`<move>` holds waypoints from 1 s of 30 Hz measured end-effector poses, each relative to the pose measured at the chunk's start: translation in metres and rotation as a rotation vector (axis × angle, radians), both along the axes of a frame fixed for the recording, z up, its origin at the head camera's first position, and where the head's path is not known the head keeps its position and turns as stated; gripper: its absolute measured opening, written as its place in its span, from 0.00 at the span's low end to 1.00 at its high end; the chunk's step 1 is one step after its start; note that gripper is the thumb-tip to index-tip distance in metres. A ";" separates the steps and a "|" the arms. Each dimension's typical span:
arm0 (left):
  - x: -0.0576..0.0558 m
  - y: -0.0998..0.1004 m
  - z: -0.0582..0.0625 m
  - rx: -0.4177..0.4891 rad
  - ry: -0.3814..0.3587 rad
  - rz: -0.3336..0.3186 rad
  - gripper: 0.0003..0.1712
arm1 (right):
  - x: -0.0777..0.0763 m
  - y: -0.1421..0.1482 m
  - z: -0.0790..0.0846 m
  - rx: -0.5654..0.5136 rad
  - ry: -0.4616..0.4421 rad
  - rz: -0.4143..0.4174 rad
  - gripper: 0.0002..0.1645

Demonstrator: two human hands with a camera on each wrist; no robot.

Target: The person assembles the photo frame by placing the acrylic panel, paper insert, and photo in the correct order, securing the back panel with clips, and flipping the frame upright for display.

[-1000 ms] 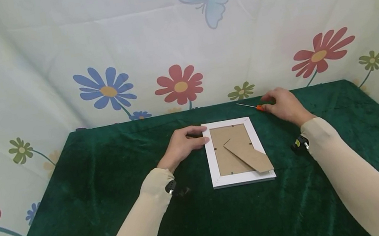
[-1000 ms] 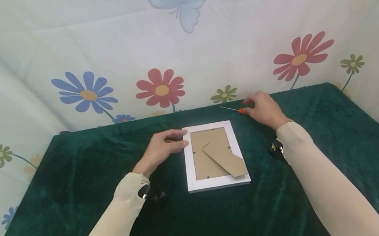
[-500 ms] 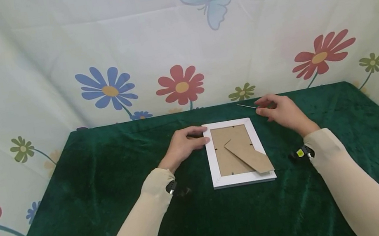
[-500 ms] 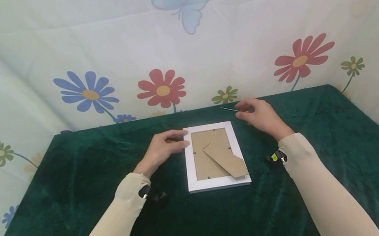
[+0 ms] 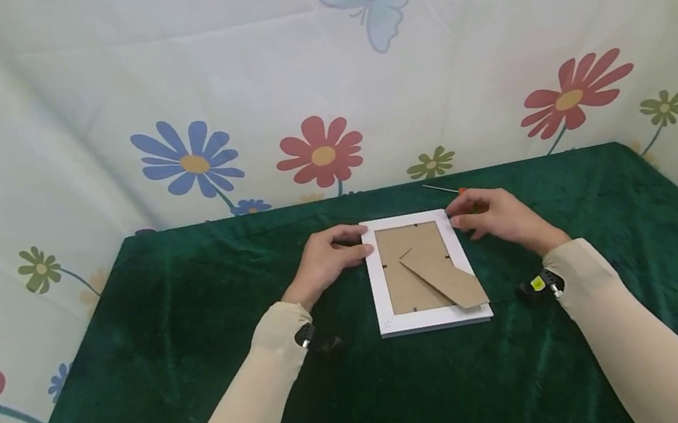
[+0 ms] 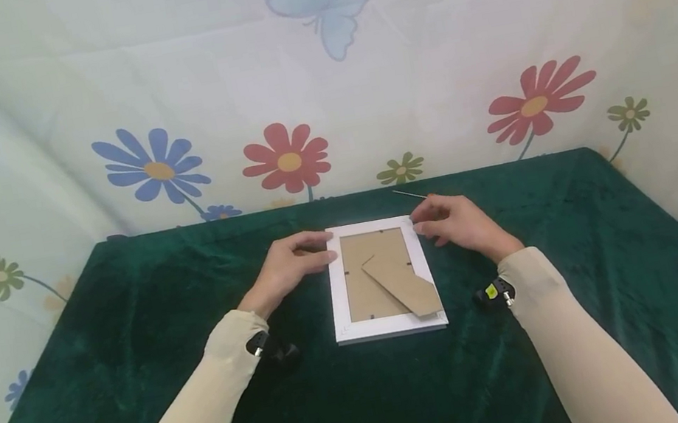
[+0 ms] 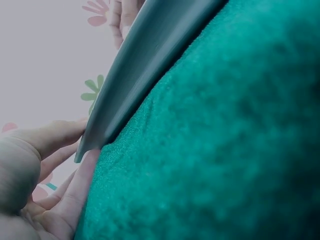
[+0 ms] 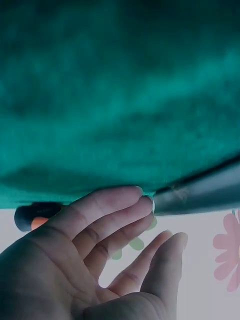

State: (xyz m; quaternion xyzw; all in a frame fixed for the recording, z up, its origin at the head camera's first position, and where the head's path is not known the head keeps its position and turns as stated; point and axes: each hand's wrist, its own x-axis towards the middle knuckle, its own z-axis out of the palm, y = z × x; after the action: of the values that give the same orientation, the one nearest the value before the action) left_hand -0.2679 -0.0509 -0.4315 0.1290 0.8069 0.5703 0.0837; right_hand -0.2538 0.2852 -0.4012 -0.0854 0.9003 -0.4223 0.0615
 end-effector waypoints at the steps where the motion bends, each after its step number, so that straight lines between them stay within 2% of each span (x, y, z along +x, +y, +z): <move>1: 0.000 0.000 0.000 0.002 0.000 0.002 0.25 | 0.000 0.000 -0.001 0.000 -0.003 0.001 0.25; 11: 0.002 0.003 0.004 -0.051 -0.022 0.049 0.32 | 0.003 0.003 -0.009 0.041 -0.004 0.032 0.25; 20: 0.007 0.008 0.011 -0.114 -0.024 0.082 0.28 | 0.005 -0.004 -0.005 0.084 0.064 0.070 0.22; 26: 0.007 0.008 0.011 -0.104 -0.026 0.098 0.26 | 0.007 -0.011 -0.003 0.130 0.109 0.069 0.22; 30: 0.007 0.009 0.012 -0.065 -0.038 0.101 0.27 | 0.006 -0.012 -0.003 0.144 0.123 0.070 0.22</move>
State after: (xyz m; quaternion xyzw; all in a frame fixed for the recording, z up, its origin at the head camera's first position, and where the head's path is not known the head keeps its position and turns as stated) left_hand -0.2605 -0.0423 -0.4192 0.0747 0.8287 0.5497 0.0743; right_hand -0.2474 0.2734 -0.4039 -0.1379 0.9268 -0.3482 0.0271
